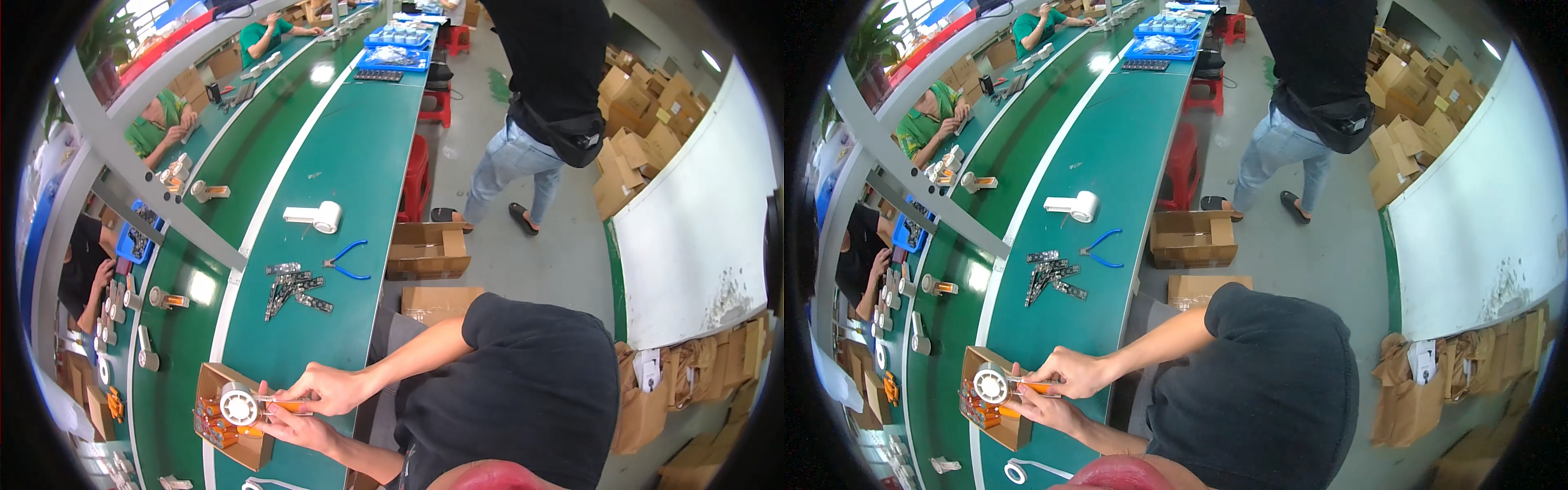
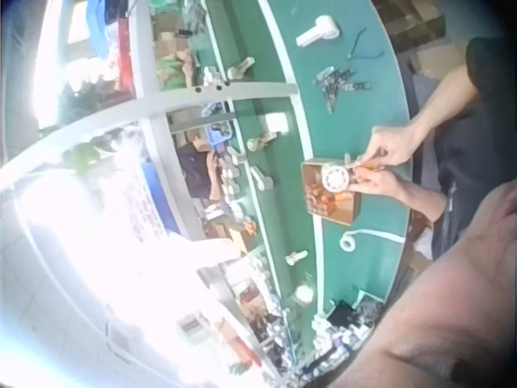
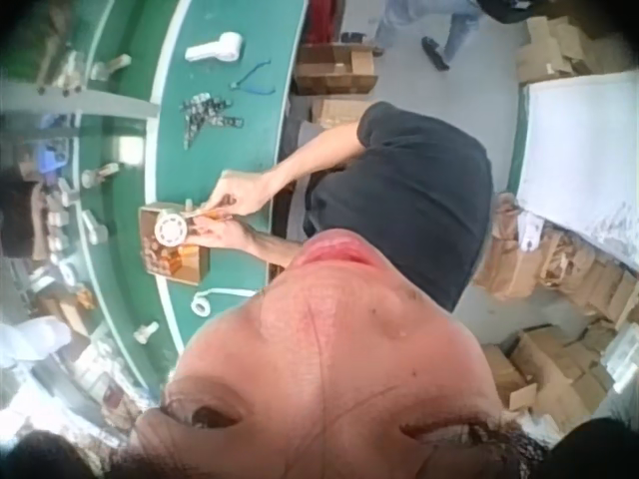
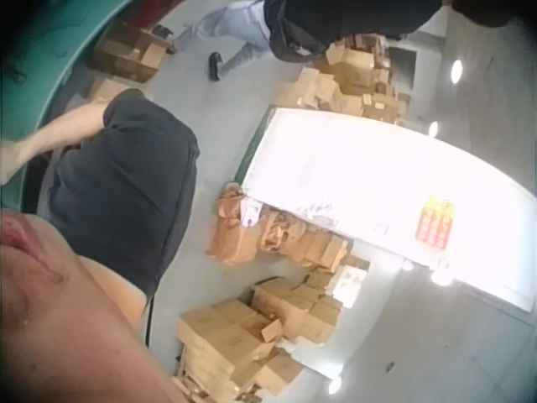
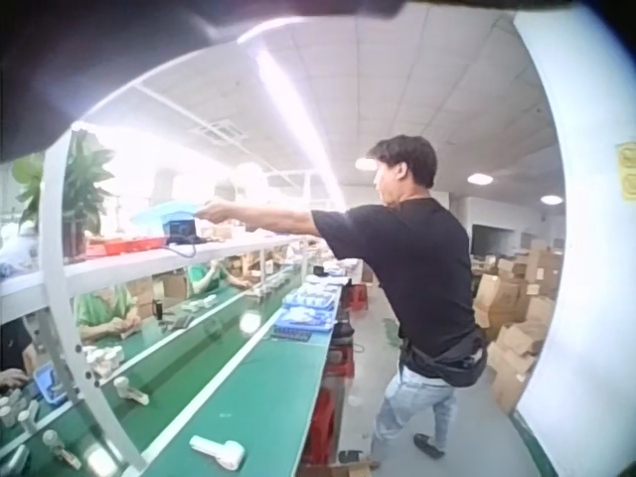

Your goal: The person assembles handheld portable fans by hand, installing motors and batteries into fan housings and applying tape to secure the components.

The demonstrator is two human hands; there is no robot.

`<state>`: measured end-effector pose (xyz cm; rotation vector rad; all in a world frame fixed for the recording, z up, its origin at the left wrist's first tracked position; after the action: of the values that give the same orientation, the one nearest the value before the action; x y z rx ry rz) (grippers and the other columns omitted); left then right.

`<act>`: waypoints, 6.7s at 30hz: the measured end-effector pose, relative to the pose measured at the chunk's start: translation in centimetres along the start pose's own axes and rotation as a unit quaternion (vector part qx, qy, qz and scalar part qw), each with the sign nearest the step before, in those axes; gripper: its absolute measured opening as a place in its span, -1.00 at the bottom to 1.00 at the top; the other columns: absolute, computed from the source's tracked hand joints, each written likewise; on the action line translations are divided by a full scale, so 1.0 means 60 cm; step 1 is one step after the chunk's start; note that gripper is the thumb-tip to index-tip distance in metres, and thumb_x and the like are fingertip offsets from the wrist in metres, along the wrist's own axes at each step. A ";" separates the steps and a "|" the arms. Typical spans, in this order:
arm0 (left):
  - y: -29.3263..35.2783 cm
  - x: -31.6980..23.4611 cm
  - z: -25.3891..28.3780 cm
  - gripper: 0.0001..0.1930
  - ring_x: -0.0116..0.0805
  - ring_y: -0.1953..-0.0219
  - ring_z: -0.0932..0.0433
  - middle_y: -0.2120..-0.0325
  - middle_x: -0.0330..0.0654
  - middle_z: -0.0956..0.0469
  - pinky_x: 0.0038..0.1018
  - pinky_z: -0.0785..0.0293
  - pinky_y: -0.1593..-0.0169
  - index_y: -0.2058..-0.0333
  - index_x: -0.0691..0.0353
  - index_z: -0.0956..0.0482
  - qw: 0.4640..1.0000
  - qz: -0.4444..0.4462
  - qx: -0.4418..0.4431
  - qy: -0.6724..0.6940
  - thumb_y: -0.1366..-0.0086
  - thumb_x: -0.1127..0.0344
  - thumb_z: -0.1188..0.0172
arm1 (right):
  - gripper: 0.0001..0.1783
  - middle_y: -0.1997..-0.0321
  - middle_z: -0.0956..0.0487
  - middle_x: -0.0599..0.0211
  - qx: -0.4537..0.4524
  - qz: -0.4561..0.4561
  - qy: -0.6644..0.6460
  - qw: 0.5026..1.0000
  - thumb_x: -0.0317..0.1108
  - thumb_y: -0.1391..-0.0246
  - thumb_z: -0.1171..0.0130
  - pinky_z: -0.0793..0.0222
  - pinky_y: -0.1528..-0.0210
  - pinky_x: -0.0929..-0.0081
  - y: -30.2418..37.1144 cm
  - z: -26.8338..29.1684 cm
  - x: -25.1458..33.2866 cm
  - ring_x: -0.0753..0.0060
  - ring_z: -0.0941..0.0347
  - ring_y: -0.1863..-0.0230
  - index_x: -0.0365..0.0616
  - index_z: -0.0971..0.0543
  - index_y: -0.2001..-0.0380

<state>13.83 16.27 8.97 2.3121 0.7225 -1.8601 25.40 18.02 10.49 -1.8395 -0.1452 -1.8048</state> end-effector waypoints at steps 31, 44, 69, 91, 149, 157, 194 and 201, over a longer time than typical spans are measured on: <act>0.004 0.002 0.022 -0.34 -0.27 0.07 -0.48 -0.18 0.14 -0.36 -0.32 -0.47 -0.04 -0.44 0.13 0.12 0.996 0.045 0.006 0.078 -0.47 0.40 0.03 | -0.47 0.16 -0.71 0.09 -0.004 0.054 -0.032 0.998 -0.45 -0.20 -0.18 -0.60 0.32 0.47 0.006 -0.022 -0.029 0.33 -0.70 0.30 -0.15 -0.45 -0.26; -0.024 0.021 0.017 -0.50 -0.40 0.03 -0.48 0.04 -0.10 -0.46 -0.40 -0.43 -0.08 -0.20 0.32 -0.22 0.997 0.027 0.064 -0.029 -0.33 0.56 -0.16 | -0.51 0.13 -0.67 -0.08 -0.040 0.072 0.110 0.991 -0.61 -0.05 -0.26 -0.61 0.37 0.41 -0.008 0.004 -0.046 0.15 -0.70 0.23 -0.37 -0.52 -0.10; -0.732 0.167 0.492 -0.55 0.18 0.01 -0.58 0.08 0.17 -0.61 -0.08 -0.47 -0.11 -0.17 0.05 -0.45 0.759 0.052 -0.261 -0.594 -0.32 0.16 -0.04 | -0.94 0.63 -0.52 0.39 -0.158 -0.121 0.272 0.941 -0.57 -0.04 -0.36 -0.19 0.64 0.72 -0.021 0.081 -0.160 0.72 -0.33 0.66 -0.31 -0.65 0.45; -0.788 0.253 0.191 -0.24 0.19 -0.14 -0.46 -0.22 0.15 -0.27 -0.11 -0.44 -0.21 -0.31 -0.09 -0.25 0.766 0.030 0.015 -0.642 -0.15 0.14 -0.38 | -0.87 0.68 -0.52 0.38 -0.184 -0.104 0.226 0.951 -0.51 0.02 -0.42 -0.24 0.62 0.68 -0.012 0.088 -0.158 0.71 -0.35 0.69 -0.30 -0.64 0.51; 0.101 -0.110 0.215 -0.64 0.24 -0.18 -0.34 -0.18 0.29 -0.28 -0.07 -0.36 -0.19 0.27 0.40 -0.47 0.830 -0.225 -0.088 -0.503 -0.16 0.21 -0.34 | -0.84 0.38 -0.61 0.42 0.238 -0.125 -0.086 0.959 -0.47 -0.24 -0.23 -0.39 0.36 0.72 -0.033 -0.147 -0.003 0.70 -0.46 0.43 -0.32 -0.59 0.16; 0.095 -0.102 0.246 -0.73 0.33 -0.14 -0.26 -0.20 0.42 -0.10 0.00 -0.20 -0.26 0.17 0.50 -0.32 0.844 -0.216 -0.152 -0.467 -0.28 0.36 -0.02 | -0.93 0.46 -0.56 0.48 0.312 -0.217 -0.127 0.916 -0.48 -0.23 -0.23 -0.34 0.42 0.75 -0.016 -0.163 0.004 0.73 -0.42 0.51 -0.27 -0.58 0.32; 0.121 -0.089 0.248 -0.72 -0.44 0.17 -0.52 -0.13 -0.09 -0.20 -0.50 -0.58 0.28 0.06 0.37 -0.50 0.976 -0.064 -0.204 -0.038 -0.48 0.25 -0.05 | -0.63 0.34 -0.65 -0.11 0.129 0.055 0.384 0.912 -0.38 -0.02 -0.30 -0.51 0.18 -0.04 -0.299 -0.245 -0.143 -0.20 -0.61 0.24 -0.18 -0.47 0.10; 0.116 -0.087 0.254 -0.75 -0.41 0.15 -0.52 -0.14 -0.07 -0.21 -0.45 -0.55 0.19 0.16 0.37 -0.53 0.977 -0.034 -0.206 -0.047 -0.49 0.26 -0.01 | -0.55 0.30 -0.66 -0.14 0.157 0.054 0.451 0.877 -0.25 -0.08 -0.30 -0.52 0.11 -0.03 -0.303 -0.269 -0.106 -0.20 -0.62 0.18 -0.16 -0.53 -0.04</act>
<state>2.20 3.13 8.45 1.9494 1.0676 -1.6383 2.33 27.89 9.07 -0.6481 0.0226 -2.2011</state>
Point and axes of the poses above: each hand's wrist, its own y-axis away from the middle knuckle, its own z-axis out of the back of the hand, x = y × z, the point moved 4 cm from there along -y, towards the middle knuckle
